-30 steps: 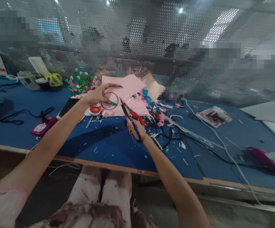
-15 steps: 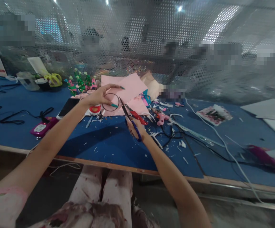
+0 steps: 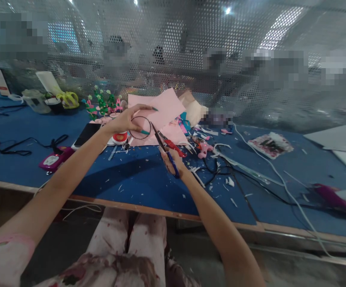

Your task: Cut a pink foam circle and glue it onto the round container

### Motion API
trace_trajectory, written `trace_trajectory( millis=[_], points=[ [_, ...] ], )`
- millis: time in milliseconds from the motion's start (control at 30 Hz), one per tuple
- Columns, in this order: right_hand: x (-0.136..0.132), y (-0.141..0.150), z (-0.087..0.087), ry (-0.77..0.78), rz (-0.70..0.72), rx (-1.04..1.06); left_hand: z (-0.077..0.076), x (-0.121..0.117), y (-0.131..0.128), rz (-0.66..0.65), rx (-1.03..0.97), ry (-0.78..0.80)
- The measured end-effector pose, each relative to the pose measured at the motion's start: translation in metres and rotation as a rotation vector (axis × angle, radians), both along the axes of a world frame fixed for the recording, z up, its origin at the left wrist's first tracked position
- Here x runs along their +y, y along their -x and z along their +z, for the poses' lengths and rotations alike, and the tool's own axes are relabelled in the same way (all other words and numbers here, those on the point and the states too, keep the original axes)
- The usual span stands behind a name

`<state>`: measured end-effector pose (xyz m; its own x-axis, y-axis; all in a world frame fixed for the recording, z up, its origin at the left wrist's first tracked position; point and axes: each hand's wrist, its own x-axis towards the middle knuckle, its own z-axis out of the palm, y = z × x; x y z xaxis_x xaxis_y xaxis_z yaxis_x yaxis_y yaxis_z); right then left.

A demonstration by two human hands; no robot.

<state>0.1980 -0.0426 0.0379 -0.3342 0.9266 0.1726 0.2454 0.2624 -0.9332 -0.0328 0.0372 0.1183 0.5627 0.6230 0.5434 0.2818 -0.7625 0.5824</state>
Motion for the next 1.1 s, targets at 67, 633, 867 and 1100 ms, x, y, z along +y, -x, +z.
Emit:
trace_trajectory(
  millis=[67,633,867,1100],
  points=[
    [0.001,-0.001,-0.001,0.018,0.009,0.0,0.0,0.0,0.0,-0.015,-0.015,0.005],
    [-0.002,-0.003,0.004,0.054,0.079,0.023,0.002,-0.002,-0.001,-0.043,0.007,0.007],
    [0.0,-0.003,0.002,-0.003,0.062,-0.005,-0.001,0.001,0.0,-0.042,-0.006,-0.003],
    [0.005,-0.003,-0.004,-0.097,0.035,-0.044,0.002,-0.001,0.001,-0.03,0.014,0.012]
  ],
)
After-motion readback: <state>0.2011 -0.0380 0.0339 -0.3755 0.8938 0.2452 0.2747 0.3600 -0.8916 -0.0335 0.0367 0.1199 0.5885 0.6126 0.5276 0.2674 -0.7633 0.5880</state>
